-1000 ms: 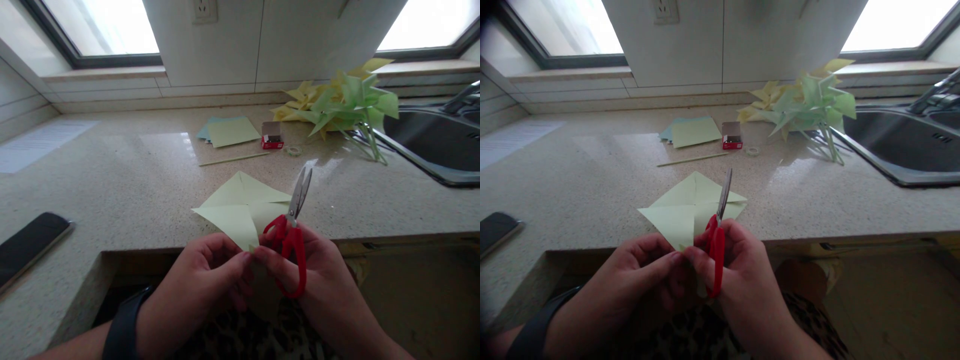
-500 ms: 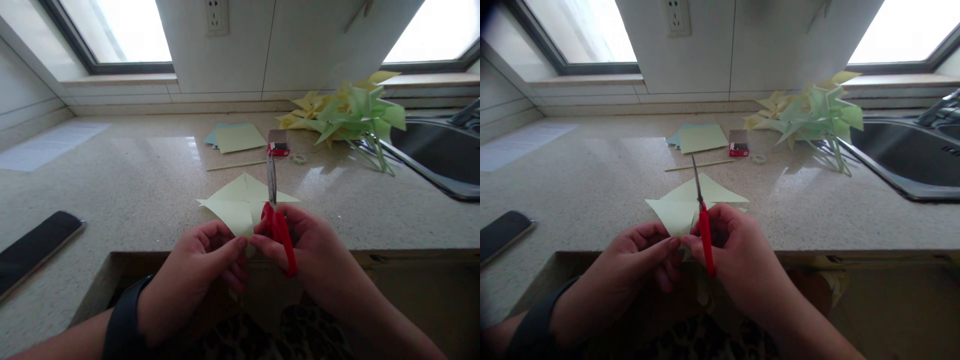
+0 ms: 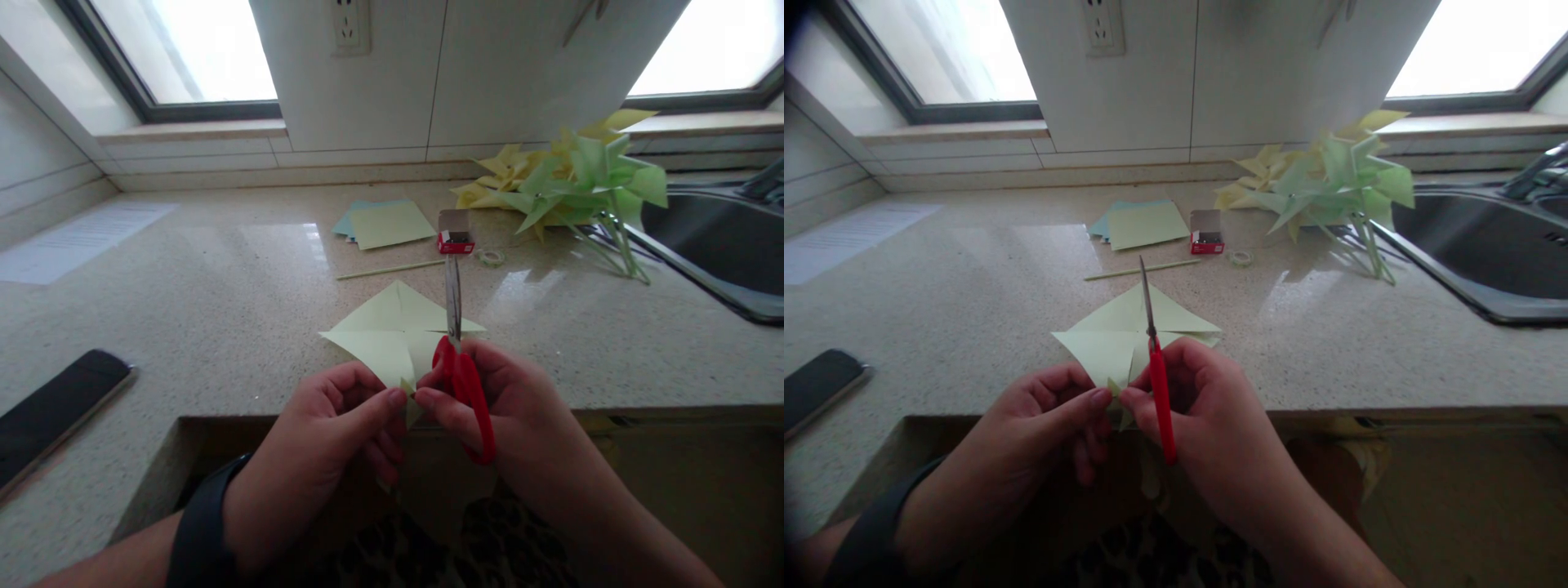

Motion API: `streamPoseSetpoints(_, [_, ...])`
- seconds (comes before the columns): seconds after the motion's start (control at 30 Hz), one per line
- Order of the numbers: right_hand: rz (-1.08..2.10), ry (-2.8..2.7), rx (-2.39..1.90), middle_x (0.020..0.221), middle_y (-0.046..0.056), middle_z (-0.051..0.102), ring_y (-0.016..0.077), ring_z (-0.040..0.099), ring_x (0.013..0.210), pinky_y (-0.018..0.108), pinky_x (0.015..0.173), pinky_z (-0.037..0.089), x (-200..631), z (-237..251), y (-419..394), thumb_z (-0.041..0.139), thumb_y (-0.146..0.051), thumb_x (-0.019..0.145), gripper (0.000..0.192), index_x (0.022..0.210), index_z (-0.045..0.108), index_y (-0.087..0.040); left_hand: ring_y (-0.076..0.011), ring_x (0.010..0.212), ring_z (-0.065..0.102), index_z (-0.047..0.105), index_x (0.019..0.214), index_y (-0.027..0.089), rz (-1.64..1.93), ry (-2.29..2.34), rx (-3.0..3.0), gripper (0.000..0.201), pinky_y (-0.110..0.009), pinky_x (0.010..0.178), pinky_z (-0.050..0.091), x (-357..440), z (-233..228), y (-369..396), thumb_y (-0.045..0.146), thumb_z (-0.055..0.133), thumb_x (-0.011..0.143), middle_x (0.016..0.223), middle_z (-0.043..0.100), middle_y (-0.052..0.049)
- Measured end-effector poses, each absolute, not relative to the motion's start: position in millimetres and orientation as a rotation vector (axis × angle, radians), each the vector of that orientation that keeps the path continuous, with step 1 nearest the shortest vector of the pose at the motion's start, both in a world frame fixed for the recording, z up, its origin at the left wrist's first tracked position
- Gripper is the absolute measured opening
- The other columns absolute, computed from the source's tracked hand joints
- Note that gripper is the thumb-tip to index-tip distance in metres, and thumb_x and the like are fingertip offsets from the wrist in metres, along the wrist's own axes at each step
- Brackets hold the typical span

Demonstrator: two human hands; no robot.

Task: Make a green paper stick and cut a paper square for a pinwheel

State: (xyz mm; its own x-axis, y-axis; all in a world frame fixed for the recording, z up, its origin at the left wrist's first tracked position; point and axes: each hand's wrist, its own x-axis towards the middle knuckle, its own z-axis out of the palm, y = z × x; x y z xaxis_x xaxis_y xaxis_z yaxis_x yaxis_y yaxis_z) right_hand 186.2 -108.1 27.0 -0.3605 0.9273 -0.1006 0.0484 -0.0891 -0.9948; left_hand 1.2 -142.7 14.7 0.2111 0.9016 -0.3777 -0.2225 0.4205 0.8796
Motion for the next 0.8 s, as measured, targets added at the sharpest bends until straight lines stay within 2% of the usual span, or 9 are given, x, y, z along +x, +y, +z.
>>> streamPoseSetpoints(0.8, [1.506,-1.494,-1.148,0.071,-0.004,0.065,0.0112,0.061,0.063,0.023,0.059,0.05,187.5,27.6,-103.5,0.078,-0.025,0.08,0.016,0.081,0.063,-0.021,-0.0095,0.046,0.066,0.068,0.08,0.014,0.86,1.12,0.782,0.034,-0.015,0.045,0.051,2.7,19.3,-143.0,0.046,0.079,0.083,0.062,0.072,0.0])
